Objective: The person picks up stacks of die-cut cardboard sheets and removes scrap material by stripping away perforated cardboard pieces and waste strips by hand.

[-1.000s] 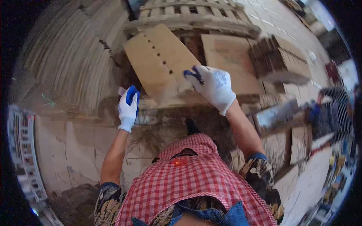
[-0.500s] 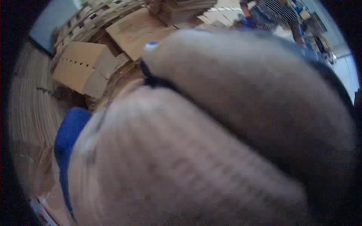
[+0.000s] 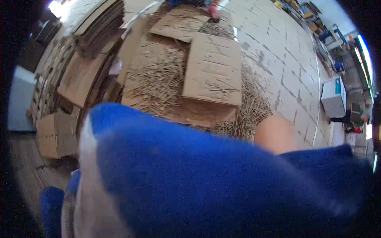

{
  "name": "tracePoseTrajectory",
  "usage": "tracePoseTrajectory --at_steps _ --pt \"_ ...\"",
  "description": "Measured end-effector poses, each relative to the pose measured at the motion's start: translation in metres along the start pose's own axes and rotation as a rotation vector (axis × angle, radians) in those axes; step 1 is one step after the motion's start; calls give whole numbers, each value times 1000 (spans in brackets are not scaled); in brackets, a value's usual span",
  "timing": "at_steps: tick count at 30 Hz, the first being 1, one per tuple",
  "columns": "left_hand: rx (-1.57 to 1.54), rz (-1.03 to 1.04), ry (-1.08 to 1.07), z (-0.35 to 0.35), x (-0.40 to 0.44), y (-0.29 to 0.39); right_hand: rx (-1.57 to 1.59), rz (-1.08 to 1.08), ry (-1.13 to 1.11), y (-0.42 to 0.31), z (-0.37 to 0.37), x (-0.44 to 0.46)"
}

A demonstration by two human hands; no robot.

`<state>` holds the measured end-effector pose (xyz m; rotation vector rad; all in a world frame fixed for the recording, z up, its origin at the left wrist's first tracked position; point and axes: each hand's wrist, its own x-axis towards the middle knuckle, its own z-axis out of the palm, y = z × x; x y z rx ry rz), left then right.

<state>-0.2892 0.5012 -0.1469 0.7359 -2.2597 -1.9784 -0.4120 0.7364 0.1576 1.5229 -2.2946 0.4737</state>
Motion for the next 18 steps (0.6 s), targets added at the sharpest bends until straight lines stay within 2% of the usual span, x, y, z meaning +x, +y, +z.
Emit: tracePoseTrajectory --at_steps 7,13,18 --pt "-103 -35 -90 111 28 62 36 142 11 102 -33 -61" --pt "-81 -32 -155 130 53 94 57 254 105 143 -37 -76" --pt "-86 8 -223 127 88 109 29 378 134 144 -37 -81"
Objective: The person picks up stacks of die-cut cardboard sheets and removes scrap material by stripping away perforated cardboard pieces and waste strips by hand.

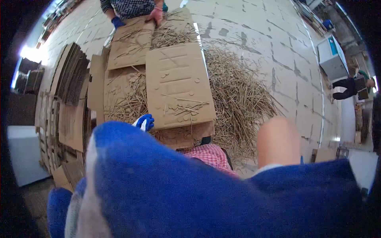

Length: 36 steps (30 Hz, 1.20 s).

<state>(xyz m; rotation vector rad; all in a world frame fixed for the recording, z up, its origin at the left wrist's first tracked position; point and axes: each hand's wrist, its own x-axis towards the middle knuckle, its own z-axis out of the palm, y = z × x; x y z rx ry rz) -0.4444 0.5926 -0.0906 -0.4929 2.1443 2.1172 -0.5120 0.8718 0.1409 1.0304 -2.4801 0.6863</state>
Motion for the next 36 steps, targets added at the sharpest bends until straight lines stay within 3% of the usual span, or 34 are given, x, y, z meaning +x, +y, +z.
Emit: tracePoseTrajectory --at_steps 4,7,10,13,14,15,17,18,20,21,23,28,31,32,36 --pt "-100 -49 0 -14 12 -2 -12 35 -25 -5 4 3" --pt "-2 -170 103 -5 10 26 22 55 -79 -14 12 3" --pt "141 -116 115 -26 -1 -6 115 71 -183 -36 24 3" --pt "265 77 180 -51 30 -19 148 -34 -196 -45 34 34" --pt "250 74 211 -55 29 -21 227 306 -296 -19 59 26" --pt "409 132 258 -50 31 -21 22 509 -295 17 83 13" --pt "732 236 342 -43 38 -22 -277 559 -174 89 141 -39" --pt "724 228 366 -36 42 -24 -368 605 -143 123 164 -69" --pt "576 130 274 -20 56 -29 -241 907 -483 143 177 -90" --pt "577 132 289 -13 69 -40 -235 894 -481 159 197 -107" --pt "289 -148 205 2 97 -65 288 1008 -344 184 234 -137" --pt "448 -125 127 27 94 -52 208 1013 -199 160 262 -140" --pt "96 -225 -43 30 86 -18 398 1009 -30 168 270 -142" --pt "106 -220 -51 31 89 -23 401 1015 -17 164 263 -136" --pt "206 -142 54 30 106 -42 373 1143 -196 152 227 -104"
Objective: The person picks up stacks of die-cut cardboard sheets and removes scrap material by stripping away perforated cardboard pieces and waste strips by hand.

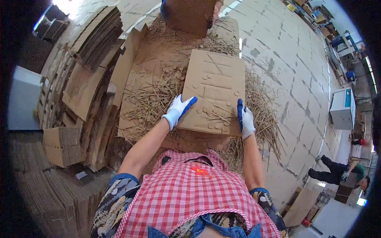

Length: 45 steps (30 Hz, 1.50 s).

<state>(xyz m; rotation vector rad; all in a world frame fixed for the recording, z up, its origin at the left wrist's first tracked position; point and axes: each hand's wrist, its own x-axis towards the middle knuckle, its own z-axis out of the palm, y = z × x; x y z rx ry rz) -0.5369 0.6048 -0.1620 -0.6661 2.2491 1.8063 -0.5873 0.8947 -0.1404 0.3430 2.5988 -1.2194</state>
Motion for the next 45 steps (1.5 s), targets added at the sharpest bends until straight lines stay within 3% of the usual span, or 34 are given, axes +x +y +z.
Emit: tracePoseTrajectory --at_steps 3,4,7,12,15,16,19,24,27,31,33,35,37,39,40,42,44,45 --pt "-378 -150 -151 -4 -25 42 -166 27 -17 -29 -12 -9" --pt "-374 -138 -150 -5 -23 44 -159 18 -11 -29 -11 -6" --pt "-460 -250 -64 -11 -14 48 422 4 -69 -25 -5 -3" --pt "-545 -209 -176 -23 -13 60 698 12 -118 -31 -5 -9" --pt "-626 185 -93 -19 -26 72 649 -94 76 -35 -5 -12" --pt "-623 189 -95 -21 -26 77 652 -96 79 -36 -6 -11" --pt "-503 478 -119 -33 -20 95 868 -359 -128 -44 -21 1" --pt "-303 560 -221 -49 -6 101 811 -536 -193 -22 -28 38" --pt "151 538 -80 -48 -14 90 679 -410 -346 -5 -26 38" --pt "-142 656 -149 -56 6 48 588 -534 -508 -17 -32 30" --pt "-105 631 -138 -56 1 41 263 -609 -405 -32 -69 30" --pt "-43 595 -117 -55 3 46 720 -608 -189 -108 -125 -33" --pt "-37 575 -127 -54 1 52 754 -840 38 -153 -161 -60" --pt "3 518 -170 -58 -5 56 363 -1155 201 -200 -174 -82" --pt "13 514 -169 -59 -7 56 373 -1150 201 -218 -168 -84" --pt "41 544 -161 -61 -8 57 -586 -1281 466 -245 -153 -86" --pt "47 572 -163 -62 -8 64 -693 -1165 398 -249 -137 -84" --pt "7 619 -15 -67 -15 73 -799 -1055 323 -251 -134 -82"
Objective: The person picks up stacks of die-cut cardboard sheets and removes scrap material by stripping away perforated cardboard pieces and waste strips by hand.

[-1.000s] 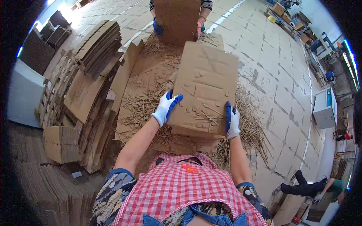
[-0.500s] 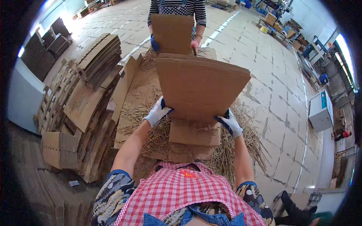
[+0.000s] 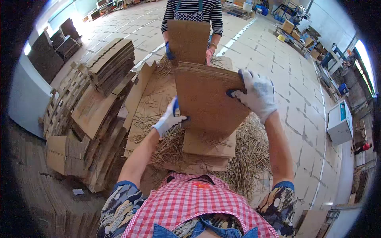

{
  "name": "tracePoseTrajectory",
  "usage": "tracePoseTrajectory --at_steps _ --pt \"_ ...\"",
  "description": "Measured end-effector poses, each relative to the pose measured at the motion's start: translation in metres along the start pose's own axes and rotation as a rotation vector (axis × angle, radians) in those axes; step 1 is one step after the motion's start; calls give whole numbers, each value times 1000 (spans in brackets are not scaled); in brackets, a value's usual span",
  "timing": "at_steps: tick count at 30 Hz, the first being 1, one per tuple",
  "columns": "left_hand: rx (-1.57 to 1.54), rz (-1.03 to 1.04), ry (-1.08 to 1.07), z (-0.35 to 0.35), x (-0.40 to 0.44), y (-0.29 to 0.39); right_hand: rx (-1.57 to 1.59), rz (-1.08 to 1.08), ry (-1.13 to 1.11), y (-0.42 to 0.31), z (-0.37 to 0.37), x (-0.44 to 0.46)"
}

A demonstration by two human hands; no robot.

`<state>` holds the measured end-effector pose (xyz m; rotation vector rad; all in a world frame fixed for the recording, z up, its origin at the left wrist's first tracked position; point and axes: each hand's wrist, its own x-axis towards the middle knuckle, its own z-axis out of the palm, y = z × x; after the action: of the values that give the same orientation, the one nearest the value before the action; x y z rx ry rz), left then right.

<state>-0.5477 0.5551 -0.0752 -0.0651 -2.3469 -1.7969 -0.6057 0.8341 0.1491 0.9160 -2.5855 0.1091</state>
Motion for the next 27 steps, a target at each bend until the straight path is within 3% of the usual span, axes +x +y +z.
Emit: tracePoseTrajectory --at_steps 1,3,5,7,8,10,11,13,18,24,26,27 --pt "7 44 156 -5 0 25 -9 -8 4 2 -1 2" --pt "314 380 312 -24 5 95 6 -3 -1 4 -1 1" --pt "697 612 348 -33 4 181 27 -7 -25 4 1 -1" --pt "1053 749 223 -26 16 227 -69 -72 10 3 -3 -1" --pt "1047 730 227 -17 27 229 -119 -109 26 3 -4 -1" --pt "1264 914 138 -1 47 231 -67 -112 2 1 -4 -3" --pt "1265 903 139 4 54 236 -15 -96 -2 1 -3 -3" --pt "1248 315 -369 8 63 245 50 -68 1 0 -1 -2" --pt "1253 376 -278 13 74 242 5 84 -66 -5 3 13" --pt "1297 262 -159 22 80 236 -86 253 -115 -20 5 27" --pt "1303 254 -147 20 78 237 -67 175 -67 -15 6 17" --pt "1285 344 -165 13 69 237 -42 99 -18 -12 6 8"
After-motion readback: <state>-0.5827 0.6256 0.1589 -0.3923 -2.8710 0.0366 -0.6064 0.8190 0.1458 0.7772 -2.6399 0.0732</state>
